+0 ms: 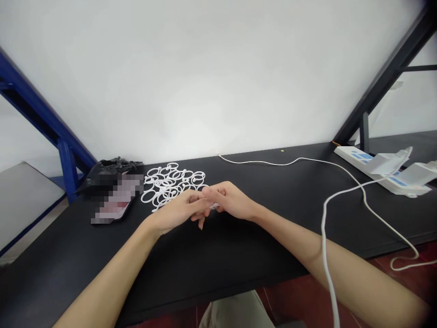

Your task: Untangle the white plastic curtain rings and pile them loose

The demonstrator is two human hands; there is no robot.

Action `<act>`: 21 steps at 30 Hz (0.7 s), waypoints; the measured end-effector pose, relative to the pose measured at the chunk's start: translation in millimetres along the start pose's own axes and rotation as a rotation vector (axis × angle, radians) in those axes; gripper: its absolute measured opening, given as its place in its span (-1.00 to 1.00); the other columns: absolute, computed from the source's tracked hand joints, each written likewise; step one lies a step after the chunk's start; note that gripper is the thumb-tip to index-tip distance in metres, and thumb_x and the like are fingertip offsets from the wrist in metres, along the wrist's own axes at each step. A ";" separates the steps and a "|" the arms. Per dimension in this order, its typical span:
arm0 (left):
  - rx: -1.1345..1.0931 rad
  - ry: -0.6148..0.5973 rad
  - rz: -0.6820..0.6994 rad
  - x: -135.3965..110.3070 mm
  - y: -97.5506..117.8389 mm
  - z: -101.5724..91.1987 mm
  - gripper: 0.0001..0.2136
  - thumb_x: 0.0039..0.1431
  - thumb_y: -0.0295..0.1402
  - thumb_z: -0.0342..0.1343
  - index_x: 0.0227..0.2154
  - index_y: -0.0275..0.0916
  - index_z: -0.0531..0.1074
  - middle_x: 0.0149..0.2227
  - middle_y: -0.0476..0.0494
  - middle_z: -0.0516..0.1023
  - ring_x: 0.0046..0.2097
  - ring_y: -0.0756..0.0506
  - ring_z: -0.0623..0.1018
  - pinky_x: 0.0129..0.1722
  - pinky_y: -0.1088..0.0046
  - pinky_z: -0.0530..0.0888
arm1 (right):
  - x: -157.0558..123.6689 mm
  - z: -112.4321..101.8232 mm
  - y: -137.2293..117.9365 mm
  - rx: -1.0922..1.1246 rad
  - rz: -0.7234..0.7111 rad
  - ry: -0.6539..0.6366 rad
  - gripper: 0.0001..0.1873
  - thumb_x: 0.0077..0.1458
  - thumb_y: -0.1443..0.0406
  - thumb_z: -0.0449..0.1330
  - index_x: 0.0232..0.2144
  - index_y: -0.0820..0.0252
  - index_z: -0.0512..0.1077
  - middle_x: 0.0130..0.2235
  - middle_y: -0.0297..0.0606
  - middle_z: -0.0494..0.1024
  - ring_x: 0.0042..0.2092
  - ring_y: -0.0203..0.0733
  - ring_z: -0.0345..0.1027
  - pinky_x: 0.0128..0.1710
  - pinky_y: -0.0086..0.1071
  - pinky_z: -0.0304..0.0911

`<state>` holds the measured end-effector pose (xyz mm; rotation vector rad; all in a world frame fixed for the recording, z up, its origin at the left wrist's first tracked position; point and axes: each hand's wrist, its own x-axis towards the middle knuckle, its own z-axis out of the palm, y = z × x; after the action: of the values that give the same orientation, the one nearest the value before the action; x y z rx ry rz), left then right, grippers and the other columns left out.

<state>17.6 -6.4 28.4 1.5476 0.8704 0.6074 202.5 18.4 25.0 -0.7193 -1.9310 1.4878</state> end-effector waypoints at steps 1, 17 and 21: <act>-0.021 0.005 0.043 0.3 0.2 1.0 -0.54 0.25 -0.06 0.04 -0.69 -0.22 0.26 -0.64 0.07 0.14 -0.53 0.00 0.38 -0.38 0.38 0.40 | 0.3 1.2 0.3 0.059 -0.010 -0.006 -0.35 0.15 -0.15 0.07 -0.72 0.18 0.10 -0.66 -0.46 0.11 -0.58 -0.43 -0.08 -0.57 -0.45 -0.09; 0.912 0.705 0.137 7.9 -11.3 -32.7 -0.80 0.26 -0.26 -0.01 -0.28 -0.17 0.50 -0.20 -0.11 0.58 -0.15 -0.16 0.48 -0.12 0.24 0.39 | 5.3 -27.8 10.8 -0.998 0.223 0.518 -0.63 0.20 0.06 0.08 -0.53 0.15 0.26 -0.37 -0.33 0.46 -0.41 -0.28 0.21 -0.41 -0.38 -0.03; 1.009 0.517 0.199 10.4 -20.0 -25.4 -0.81 0.24 -0.22 0.06 -0.23 -0.17 0.51 -0.18 -0.11 0.56 -0.07 -0.20 0.42 -0.02 0.17 0.38 | 4.7 -29.8 14.6 -1.113 0.282 0.528 -0.68 0.21 0.07 0.07 -0.47 0.13 0.34 -0.29 -0.29 0.48 -0.36 -0.22 0.30 -0.40 -0.36 0.00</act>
<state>-0.2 17.5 12.0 2.4521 1.5725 0.7831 222.0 44.6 17.4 -1.6900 -2.1435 0.1283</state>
